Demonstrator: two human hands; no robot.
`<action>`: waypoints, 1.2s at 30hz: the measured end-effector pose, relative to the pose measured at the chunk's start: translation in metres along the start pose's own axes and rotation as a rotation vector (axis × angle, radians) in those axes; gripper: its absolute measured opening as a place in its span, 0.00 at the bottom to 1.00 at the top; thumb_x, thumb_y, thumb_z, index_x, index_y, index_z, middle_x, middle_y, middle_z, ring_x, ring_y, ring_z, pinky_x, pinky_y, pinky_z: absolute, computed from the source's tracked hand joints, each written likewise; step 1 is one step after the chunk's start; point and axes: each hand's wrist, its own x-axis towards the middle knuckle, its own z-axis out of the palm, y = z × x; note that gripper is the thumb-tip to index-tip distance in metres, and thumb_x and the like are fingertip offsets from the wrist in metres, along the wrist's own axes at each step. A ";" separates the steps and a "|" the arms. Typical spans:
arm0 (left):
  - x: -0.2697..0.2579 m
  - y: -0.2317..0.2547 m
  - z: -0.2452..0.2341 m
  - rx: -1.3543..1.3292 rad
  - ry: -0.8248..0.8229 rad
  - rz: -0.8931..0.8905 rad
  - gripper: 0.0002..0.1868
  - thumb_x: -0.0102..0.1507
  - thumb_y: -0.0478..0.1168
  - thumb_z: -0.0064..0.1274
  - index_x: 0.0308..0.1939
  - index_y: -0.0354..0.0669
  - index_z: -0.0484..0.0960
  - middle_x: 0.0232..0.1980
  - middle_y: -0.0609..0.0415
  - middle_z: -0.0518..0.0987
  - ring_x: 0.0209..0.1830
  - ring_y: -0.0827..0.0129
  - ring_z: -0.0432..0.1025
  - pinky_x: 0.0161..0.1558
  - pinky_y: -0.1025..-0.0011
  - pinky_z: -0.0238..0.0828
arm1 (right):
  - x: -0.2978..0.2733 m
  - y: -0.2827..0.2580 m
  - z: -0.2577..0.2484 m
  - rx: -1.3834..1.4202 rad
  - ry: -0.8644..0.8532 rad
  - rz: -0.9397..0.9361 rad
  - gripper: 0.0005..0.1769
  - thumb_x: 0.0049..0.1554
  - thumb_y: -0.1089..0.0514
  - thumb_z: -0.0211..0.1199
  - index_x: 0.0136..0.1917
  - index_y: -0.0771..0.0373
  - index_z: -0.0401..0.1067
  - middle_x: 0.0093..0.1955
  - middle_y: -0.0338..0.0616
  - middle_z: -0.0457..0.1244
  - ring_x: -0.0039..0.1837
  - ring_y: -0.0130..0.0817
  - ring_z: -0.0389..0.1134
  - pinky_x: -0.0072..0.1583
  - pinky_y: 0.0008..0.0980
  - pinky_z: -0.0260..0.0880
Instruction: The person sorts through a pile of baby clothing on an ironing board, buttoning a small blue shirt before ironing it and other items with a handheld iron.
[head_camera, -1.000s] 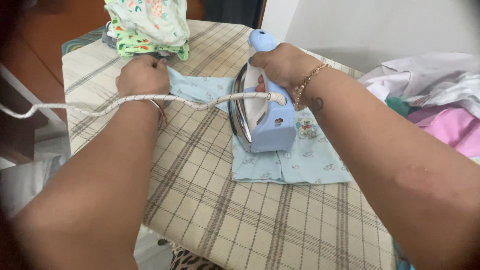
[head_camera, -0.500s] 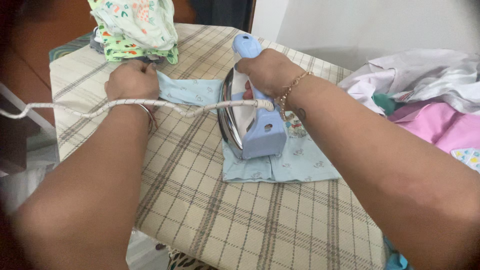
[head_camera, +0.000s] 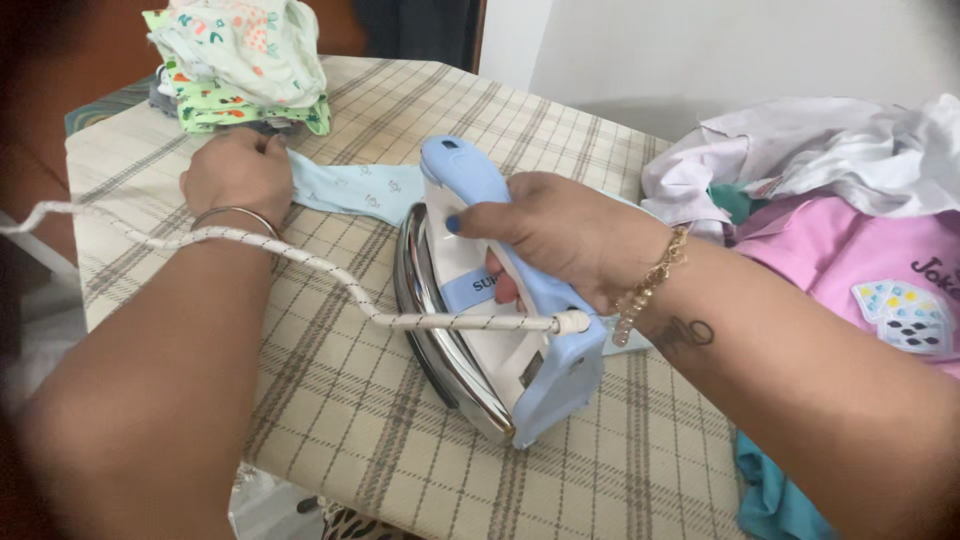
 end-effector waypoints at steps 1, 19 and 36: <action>0.000 0.000 0.000 0.001 0.000 0.012 0.17 0.67 0.54 0.52 0.47 0.48 0.88 0.47 0.44 0.83 0.51 0.48 0.75 0.55 0.52 0.65 | -0.004 0.003 -0.005 0.003 0.006 0.000 0.23 0.55 0.48 0.65 0.54 0.69 0.70 0.36 0.41 0.64 0.30 0.26 0.67 0.33 0.29 0.71; 0.004 0.008 -0.001 0.062 -0.028 -0.083 0.17 0.67 0.55 0.52 0.47 0.52 0.88 0.47 0.47 0.84 0.50 0.50 0.76 0.55 0.54 0.66 | 0.035 0.057 -0.078 0.005 0.347 0.050 0.20 0.56 0.53 0.63 0.51 0.75 0.70 0.36 0.46 0.63 0.34 0.34 0.66 0.35 0.37 0.68; 0.009 -0.002 0.011 0.093 0.016 -0.052 0.18 0.67 0.55 0.53 0.47 0.48 0.87 0.44 0.42 0.83 0.47 0.45 0.76 0.51 0.51 0.68 | -0.011 0.076 -0.076 -0.081 0.218 0.085 0.19 0.59 0.51 0.62 0.56 0.67 0.69 0.36 0.43 0.61 0.30 0.33 0.63 0.33 0.36 0.66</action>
